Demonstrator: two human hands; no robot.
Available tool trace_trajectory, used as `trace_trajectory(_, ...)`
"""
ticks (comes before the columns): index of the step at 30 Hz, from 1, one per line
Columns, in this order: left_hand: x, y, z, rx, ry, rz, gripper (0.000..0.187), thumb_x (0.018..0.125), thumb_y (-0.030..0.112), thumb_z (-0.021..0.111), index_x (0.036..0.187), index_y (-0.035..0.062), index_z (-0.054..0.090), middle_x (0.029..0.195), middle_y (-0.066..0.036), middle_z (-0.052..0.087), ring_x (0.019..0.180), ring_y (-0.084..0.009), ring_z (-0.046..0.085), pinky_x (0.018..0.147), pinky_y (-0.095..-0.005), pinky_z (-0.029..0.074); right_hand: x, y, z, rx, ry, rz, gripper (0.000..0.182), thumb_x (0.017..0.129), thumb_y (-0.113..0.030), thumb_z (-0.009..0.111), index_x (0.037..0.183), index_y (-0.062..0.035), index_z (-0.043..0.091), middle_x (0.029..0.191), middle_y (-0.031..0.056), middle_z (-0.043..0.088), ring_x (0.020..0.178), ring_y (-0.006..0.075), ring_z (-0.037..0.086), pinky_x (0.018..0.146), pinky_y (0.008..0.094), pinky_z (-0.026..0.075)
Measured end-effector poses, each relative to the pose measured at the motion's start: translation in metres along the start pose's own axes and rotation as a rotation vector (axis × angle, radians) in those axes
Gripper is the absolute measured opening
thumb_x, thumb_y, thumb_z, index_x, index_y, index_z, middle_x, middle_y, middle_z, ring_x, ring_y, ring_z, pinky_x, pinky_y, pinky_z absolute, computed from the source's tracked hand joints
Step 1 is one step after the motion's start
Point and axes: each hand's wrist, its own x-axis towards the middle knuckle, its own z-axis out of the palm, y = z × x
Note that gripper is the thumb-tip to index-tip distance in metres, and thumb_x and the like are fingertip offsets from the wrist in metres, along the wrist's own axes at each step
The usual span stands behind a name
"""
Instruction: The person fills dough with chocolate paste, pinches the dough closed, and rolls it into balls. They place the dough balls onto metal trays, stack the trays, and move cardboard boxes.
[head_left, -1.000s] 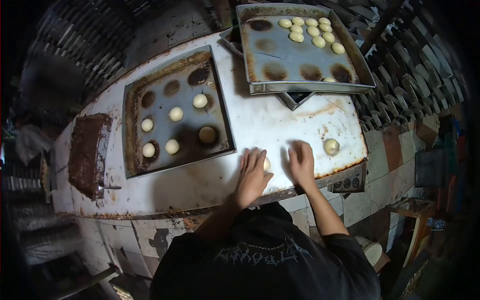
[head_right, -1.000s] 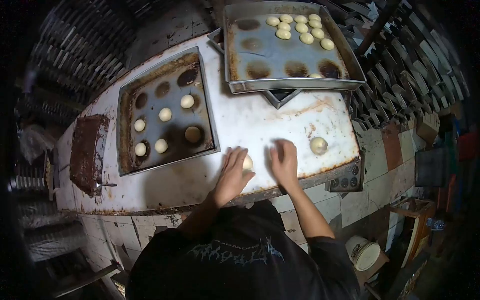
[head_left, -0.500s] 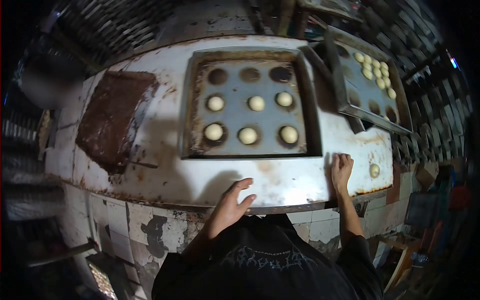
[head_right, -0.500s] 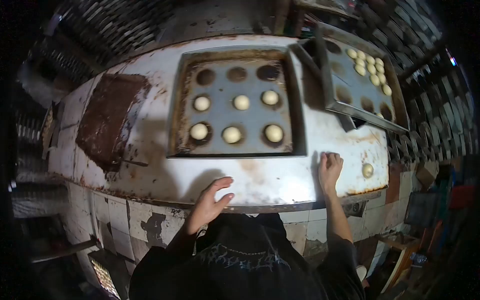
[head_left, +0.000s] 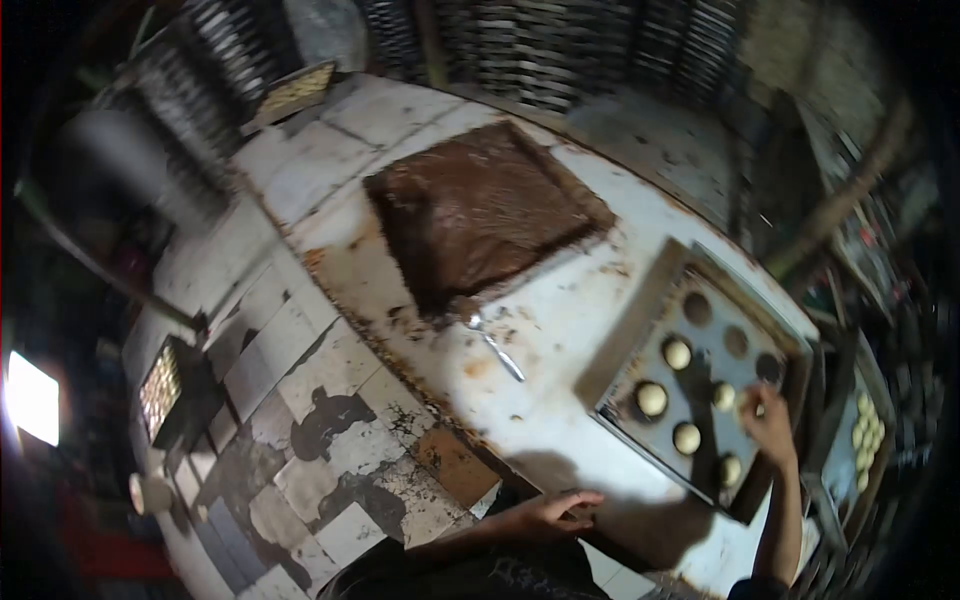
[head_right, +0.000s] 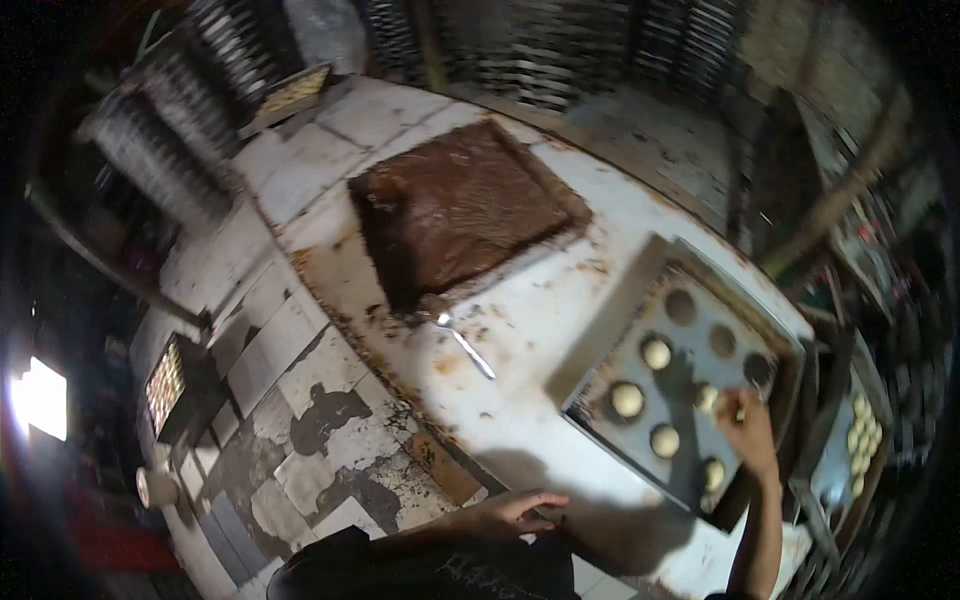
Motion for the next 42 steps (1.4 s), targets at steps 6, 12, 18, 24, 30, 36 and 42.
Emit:
trace_trajectory(6,-0.06,0.01,-0.017,0.028,0.336,-0.211,0.04,0.089,0.016,0.055,0.124,-0.0017,0.045,0.115,-0.016,0.057,0.11,-0.0253,0.055,0.091,-0.0331,0.044,0.243,0.116,0.113,-0.291,0.243,0.112,0.039,0.077,-0.015,0.064,0.111,-0.0003,0.053,0.111,0.0228,0.056,0.101,0.0375,0.055,0.086,0.0415,0.044)
trace_trajectory(12,-0.062,-0.042,-0.001,-0.148,0.566,-0.163,0.043,0.091,0.016,0.054,0.128,-0.0001,0.04,0.113,-0.012,0.058,0.109,-0.0204,0.054,0.089,-0.0322,0.046,0.204,0.102,0.127,-0.158,0.455,-0.053,0.056,0.08,-0.016,0.063,0.129,-0.0046,0.039,0.133,0.0225,0.038,0.116,0.0432,0.041,0.099,0.044,0.035)
trace_trajectory(18,0.025,-0.016,0.058,-0.489,0.23,-0.089,0.042,0.093,0.014,0.05,0.13,0.0005,0.036,0.125,-0.01,0.049,0.117,-0.0195,0.046,0.098,-0.0327,0.038,0.017,0.118,-0.085,-0.517,0.496,-0.013,0.034,0.085,-0.016,0.057,0.113,0.0037,0.053,0.121,0.0267,0.048,0.115,0.0411,0.044,0.096,0.0442,0.036)
trace_trajectory(24,0.083,0.005,0.182,-0.323,0.244,-0.028,0.039,0.094,0.02,0.048,0.127,-0.0003,0.039,0.119,-0.011,0.052,0.111,-0.0193,0.05,0.096,-0.0328,0.04,-0.172,0.378,-0.196,-0.793,0.028,0.711,0.067,0.089,-0.032,0.051,0.141,-0.0021,0.021,0.142,0.0259,0.025,0.134,0.0409,0.018,0.108,0.0484,0.021)
trace_trajectory(30,0.093,0.022,0.261,-0.41,0.29,0.11,0.038,0.095,0.023,0.047,0.123,-0.0021,0.044,0.113,-0.014,0.057,0.104,-0.0199,0.055,0.091,-0.0306,0.044,-0.251,0.443,-0.214,-0.38,-0.005,0.211,0.064,0.083,-0.016,0.055,0.137,0.0026,0.027,0.142,0.0278,0.025,0.13,0.0427,0.026,0.105,0.0412,0.028)
trace_trajectory(36,0.112,0.039,0.281,-0.271,0.289,-0.008,0.04,0.094,0.022,0.049,0.125,-0.0019,0.042,0.119,-0.014,0.052,0.108,-0.0225,0.053,0.095,-0.0361,0.042,-0.182,0.532,-0.187,-0.866,0.504,0.039,0.031,0.083,-0.001,0.044,0.112,0.0069,0.045,0.105,0.0236,0.052,0.101,0.0378,0.049,0.091,0.0402,0.039)
trace_trajectory(42,0.086,0.058,0.271,-0.175,0.364,0.011,0.04,0.095,0.026,0.047,0.123,-0.0021,0.045,0.115,-0.013,0.057,0.103,-0.0207,0.055,0.091,-0.0329,0.044,-0.143,0.453,-0.226,0.187,0.572,0.206,0.016,0.075,0.003,0.056,0.088,-0.0014,0.047,0.079,0.0031,0.047,0.074,0.0133,0.043,0.07,0.0277,0.038)
